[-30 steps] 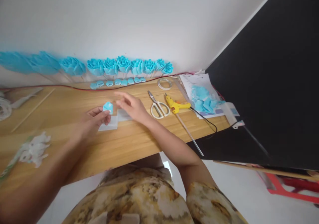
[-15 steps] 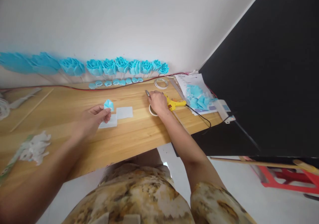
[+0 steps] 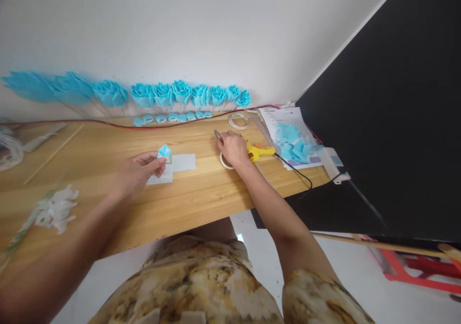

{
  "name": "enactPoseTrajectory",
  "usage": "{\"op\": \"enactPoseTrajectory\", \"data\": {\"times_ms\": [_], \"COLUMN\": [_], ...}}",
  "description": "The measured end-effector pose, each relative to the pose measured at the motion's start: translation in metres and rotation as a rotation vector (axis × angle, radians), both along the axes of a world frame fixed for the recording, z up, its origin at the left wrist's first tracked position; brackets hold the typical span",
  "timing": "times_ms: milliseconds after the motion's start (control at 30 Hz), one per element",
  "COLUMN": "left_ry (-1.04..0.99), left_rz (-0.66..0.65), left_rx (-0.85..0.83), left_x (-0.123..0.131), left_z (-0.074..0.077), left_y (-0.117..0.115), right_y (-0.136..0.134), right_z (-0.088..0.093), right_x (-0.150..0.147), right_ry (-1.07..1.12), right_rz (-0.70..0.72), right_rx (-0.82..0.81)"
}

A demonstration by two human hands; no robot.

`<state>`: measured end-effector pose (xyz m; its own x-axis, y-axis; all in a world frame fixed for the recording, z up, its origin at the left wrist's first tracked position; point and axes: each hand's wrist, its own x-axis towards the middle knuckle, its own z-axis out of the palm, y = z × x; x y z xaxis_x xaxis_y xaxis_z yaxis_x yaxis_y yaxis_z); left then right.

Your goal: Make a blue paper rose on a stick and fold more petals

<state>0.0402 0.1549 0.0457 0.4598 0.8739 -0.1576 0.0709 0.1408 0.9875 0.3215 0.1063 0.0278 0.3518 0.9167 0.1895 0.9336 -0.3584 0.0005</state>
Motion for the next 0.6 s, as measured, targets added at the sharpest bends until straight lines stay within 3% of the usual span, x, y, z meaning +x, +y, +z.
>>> {"op": "enactPoseTrajectory", "data": {"times_ms": [200,400,533,600], "left_ry": [-0.014,-0.017,-0.059,-0.083], "left_rz": [0.005,-0.013,-0.014,-0.016], "left_rx": [0.003,-0.006,-0.028,-0.044], "left_x": [0.001,0.0,0.002,0.002], "left_z": [-0.007,-0.01,-0.007,-0.005], "left_y": [0.003,0.003,0.001,0.002], "right_y": [0.0,0.003,0.001,-0.003], "right_z": [-0.001,-0.008,-0.013,-0.007], "right_x": [-0.003,0.009,0.014,0.002], "right_ry": [-0.004,0.13,0.342,0.484], "right_rz": [-0.023,-0.059,-0.111,0.048], "right_rx": [0.035,0.083,0.349,0.51]}}
